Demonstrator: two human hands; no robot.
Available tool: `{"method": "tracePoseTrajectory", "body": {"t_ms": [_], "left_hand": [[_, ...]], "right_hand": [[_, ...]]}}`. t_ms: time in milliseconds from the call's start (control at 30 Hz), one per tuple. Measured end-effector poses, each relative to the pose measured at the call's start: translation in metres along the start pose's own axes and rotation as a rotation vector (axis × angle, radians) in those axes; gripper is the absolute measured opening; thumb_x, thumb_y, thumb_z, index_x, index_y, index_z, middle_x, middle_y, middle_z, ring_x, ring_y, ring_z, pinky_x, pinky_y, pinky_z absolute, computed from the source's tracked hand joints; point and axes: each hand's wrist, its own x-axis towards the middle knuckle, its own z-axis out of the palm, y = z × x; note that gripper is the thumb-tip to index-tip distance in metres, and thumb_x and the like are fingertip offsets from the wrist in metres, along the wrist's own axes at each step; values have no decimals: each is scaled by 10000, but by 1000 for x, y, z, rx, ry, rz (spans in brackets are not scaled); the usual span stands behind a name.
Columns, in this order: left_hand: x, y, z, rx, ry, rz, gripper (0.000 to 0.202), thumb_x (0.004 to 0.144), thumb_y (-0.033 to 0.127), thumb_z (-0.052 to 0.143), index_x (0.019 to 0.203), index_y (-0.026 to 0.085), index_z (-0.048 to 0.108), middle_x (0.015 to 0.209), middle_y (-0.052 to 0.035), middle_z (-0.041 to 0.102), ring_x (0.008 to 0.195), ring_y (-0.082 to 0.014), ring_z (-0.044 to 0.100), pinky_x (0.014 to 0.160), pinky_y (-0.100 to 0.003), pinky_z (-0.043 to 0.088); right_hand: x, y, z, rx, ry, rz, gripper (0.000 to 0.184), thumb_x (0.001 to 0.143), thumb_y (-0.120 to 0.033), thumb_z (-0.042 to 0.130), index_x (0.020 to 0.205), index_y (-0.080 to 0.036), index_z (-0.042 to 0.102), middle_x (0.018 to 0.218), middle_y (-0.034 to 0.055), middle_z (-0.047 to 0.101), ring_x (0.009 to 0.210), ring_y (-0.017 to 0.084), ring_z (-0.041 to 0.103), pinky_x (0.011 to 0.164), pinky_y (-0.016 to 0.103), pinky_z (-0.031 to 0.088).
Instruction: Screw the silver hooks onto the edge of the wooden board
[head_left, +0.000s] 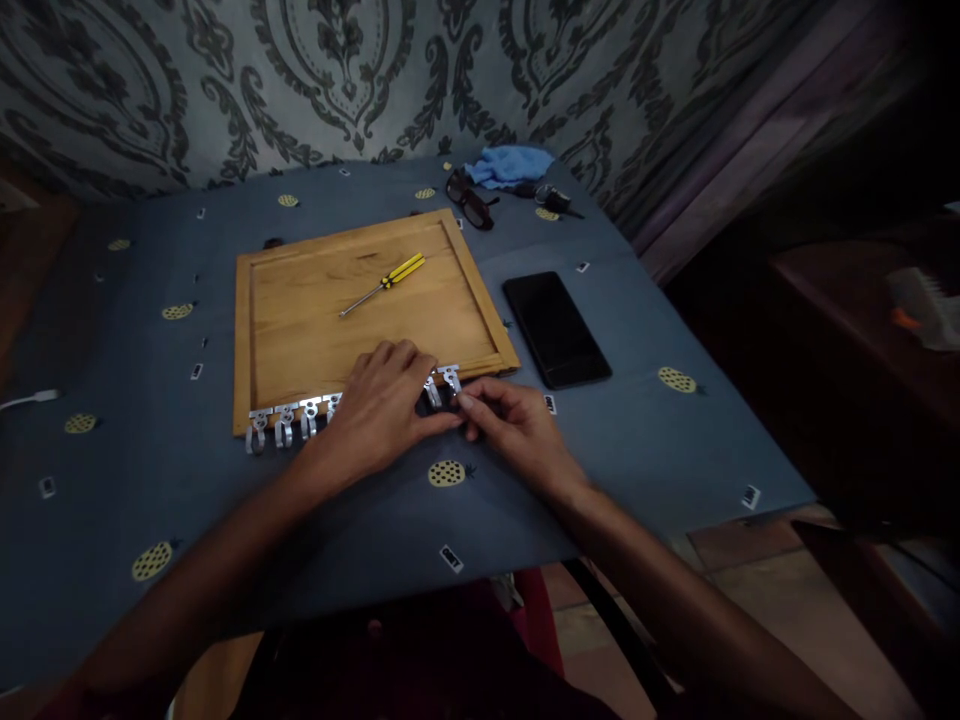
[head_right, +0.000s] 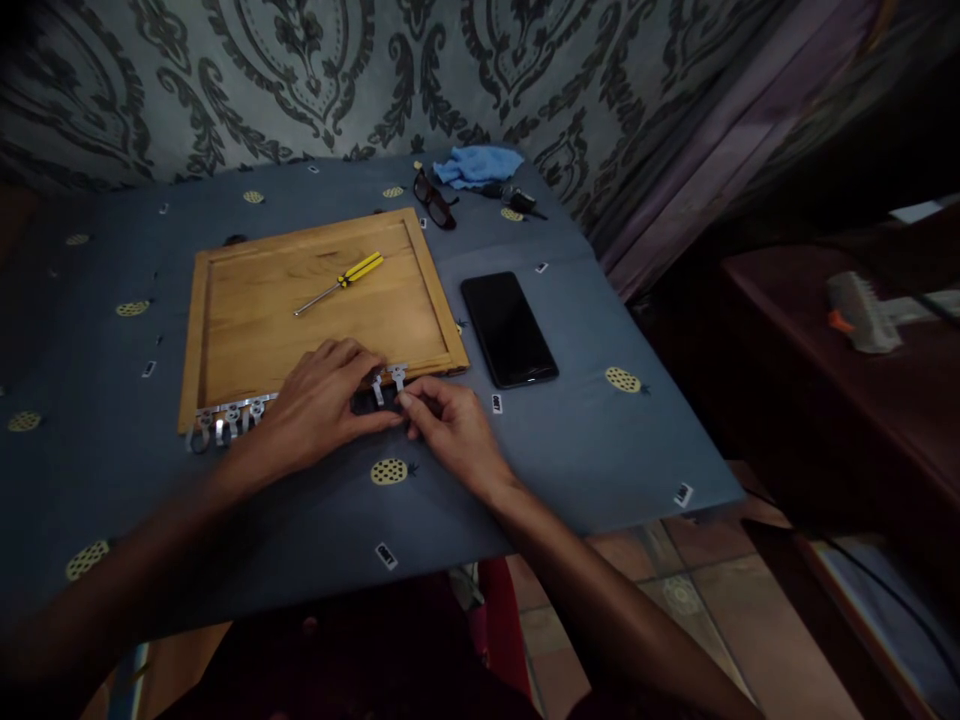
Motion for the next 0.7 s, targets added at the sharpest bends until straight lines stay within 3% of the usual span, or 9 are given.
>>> {"method": "tracePoseTrajectory", "body": {"t_ms": [333,700], "left_hand": [[0,-2,6,-9,46,29,433,940,543,776,1180,195,687,1173,-94,668,1127,-313,586,952,-440,480],[0,4,5,-6,42,-6,364,953,467,781,1178,190,712,1197,-102,686,1153,-334,591,955,-463,493]], "right_hand": [[4,-6,-6,15,-79,37,450,891,-630,714,736,-214,639,574,-43,560,535,101,425,557,264,349],[3,-10,-7,66,-91,77,413,889,-592,737,765,-205,662,544,-53,562,490,84,445,484,244,323]]}}
